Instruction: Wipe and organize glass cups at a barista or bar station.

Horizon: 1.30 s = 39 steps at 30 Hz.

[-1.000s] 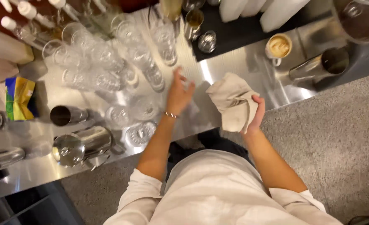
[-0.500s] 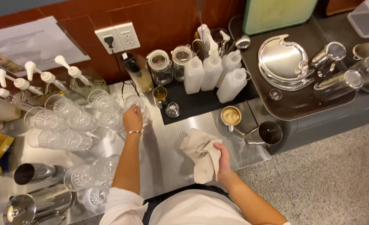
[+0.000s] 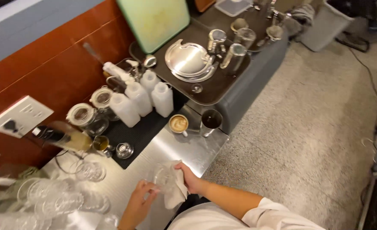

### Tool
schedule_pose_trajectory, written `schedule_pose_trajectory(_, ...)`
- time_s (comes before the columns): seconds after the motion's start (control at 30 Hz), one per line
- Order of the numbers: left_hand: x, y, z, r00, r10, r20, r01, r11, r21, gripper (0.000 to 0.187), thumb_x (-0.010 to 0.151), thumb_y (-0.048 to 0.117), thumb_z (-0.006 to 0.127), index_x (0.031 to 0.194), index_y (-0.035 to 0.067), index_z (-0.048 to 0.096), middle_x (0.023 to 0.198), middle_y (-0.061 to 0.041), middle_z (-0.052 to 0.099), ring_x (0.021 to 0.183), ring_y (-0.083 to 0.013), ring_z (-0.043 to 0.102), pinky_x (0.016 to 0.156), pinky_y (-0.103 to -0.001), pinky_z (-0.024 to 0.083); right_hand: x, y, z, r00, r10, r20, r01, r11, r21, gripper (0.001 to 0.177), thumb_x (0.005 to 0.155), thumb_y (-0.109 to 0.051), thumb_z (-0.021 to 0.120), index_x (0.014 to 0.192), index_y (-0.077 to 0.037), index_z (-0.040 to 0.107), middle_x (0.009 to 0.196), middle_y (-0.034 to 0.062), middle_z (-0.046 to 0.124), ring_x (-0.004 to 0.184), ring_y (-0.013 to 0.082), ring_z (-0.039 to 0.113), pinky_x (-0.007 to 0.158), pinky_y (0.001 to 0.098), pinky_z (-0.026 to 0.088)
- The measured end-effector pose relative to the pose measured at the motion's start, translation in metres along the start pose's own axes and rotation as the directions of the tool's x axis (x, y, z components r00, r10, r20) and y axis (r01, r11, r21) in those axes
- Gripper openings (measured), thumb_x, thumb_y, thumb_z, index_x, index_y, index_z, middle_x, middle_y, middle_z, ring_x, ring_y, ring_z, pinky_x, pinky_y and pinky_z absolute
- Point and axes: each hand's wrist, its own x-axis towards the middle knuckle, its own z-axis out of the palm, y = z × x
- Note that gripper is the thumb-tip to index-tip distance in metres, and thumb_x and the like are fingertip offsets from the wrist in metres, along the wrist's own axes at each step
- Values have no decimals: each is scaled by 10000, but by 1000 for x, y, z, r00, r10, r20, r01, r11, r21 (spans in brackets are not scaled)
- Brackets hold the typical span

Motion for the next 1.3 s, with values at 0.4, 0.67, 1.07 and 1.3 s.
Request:
schedule_pose_trajectory(0.4,-18,-5,87,983,165,-77,-180,941,-285,1069,746,204,841,1587,39,202,1351,-173,524,1236,-282,536,1062,-394,430,-31,104,-43,878,-471,-78,478,871,114,454,932,-329,559,1263,-23,611,1164,120,692,1047,231,663,994,385,516)
schedule_pose_trajectory(0.67,-25,-31,102,992,127,26,-70,695,-716,959,852,254,818,1577,44,226,1446,-171,506,1306,-254,529,1103,-389,461,-157,97,-30,626,-697,-349,779,575,250,577,846,-306,537,1338,-6,530,1173,162,689,1040,282,680,952,427,549)
schedule_pose_trajectory(1.07,-41,36,178,924,-10,383,353,413,-840,747,904,393,722,1519,93,422,1364,-77,582,1201,-216,591,939,-399,528,-273,66,34,321,-917,238,407,-94,-909,580,844,-283,672,1382,-93,568,1345,128,643,1198,326,674,1013,399,558)
schedule_pose_trajectory(1.3,-13,48,221,891,-179,417,452,424,-785,577,1024,554,427,1325,84,572,1231,-89,677,1128,-232,657,967,-411,531,-313,35,2,718,-610,336,387,-52,-921,743,724,-418,821,1330,-86,547,1211,168,673,1119,367,662,938,447,531)
